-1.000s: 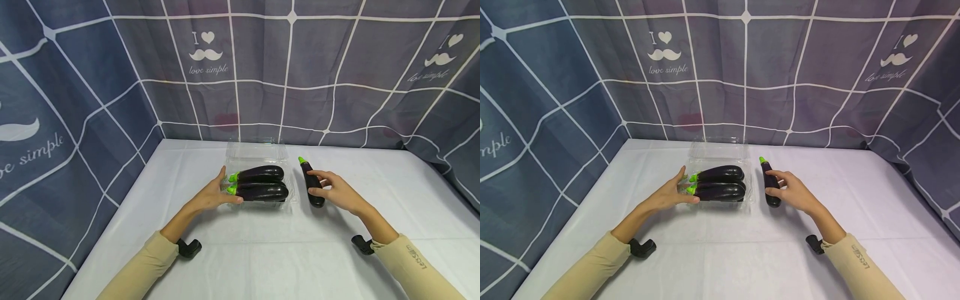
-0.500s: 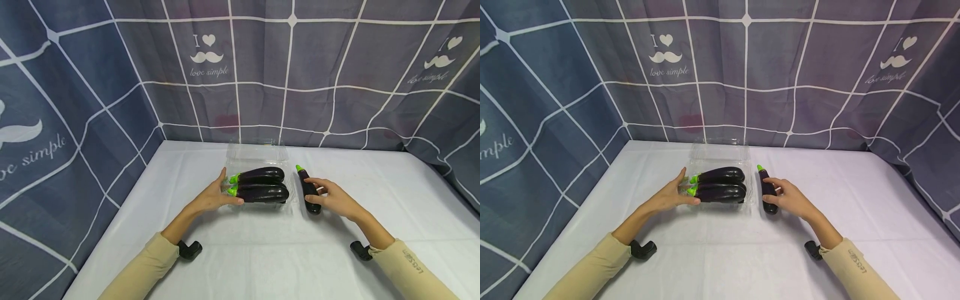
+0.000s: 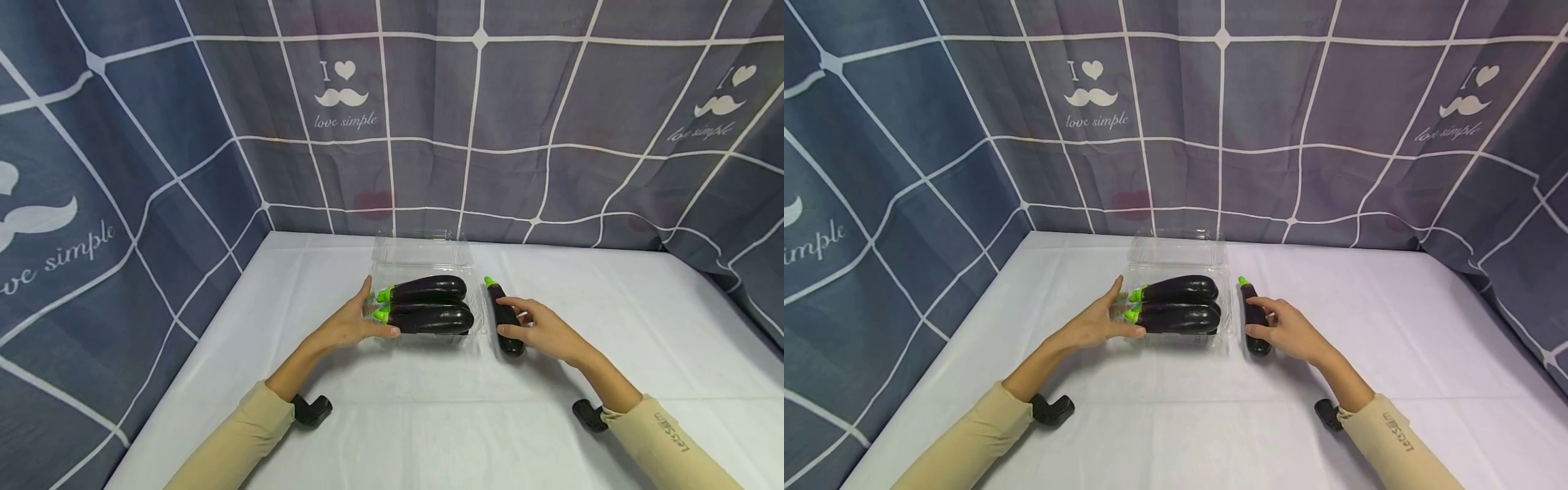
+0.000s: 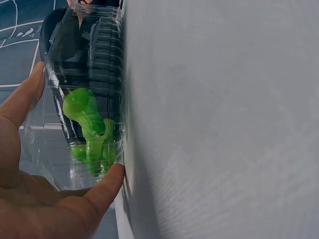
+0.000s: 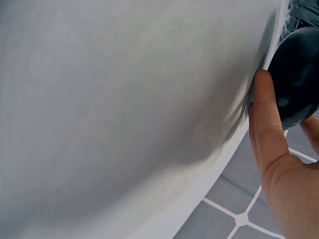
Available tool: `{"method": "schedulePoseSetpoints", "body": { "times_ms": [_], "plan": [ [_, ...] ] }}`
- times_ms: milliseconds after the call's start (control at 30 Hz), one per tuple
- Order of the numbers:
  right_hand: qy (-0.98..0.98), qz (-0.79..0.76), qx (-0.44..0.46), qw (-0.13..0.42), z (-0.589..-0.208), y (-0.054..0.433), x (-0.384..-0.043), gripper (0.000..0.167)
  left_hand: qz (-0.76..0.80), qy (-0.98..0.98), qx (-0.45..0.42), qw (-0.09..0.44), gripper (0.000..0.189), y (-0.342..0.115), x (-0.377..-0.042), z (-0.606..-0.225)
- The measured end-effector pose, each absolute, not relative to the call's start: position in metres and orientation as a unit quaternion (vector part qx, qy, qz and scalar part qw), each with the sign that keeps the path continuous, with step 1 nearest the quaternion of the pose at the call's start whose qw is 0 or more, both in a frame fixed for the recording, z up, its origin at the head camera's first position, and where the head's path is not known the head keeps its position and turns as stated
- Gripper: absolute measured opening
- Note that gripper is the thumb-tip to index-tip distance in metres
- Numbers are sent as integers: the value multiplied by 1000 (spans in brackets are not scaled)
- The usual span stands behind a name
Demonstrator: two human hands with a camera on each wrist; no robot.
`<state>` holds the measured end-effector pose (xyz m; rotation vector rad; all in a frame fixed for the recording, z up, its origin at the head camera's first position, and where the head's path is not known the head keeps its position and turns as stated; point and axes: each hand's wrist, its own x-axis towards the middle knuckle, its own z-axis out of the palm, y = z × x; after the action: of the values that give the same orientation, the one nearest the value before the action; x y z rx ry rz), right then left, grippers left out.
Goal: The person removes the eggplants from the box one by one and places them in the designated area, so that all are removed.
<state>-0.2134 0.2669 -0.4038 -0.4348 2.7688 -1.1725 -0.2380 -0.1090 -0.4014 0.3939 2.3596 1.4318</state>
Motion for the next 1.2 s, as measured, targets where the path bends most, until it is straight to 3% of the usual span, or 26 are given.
{"method": "schedulePoseSetpoints", "body": {
  "times_ms": [1000,1200],
  "plan": [
    [914,-373,-151,41,-402,259,-214,59,496,841,139,165,130,-109,-236,-400],
    [891,-429,-132,67,-404,259,-212,65,499,838,143,166,129,-109,-236,-402]
  ]
}}
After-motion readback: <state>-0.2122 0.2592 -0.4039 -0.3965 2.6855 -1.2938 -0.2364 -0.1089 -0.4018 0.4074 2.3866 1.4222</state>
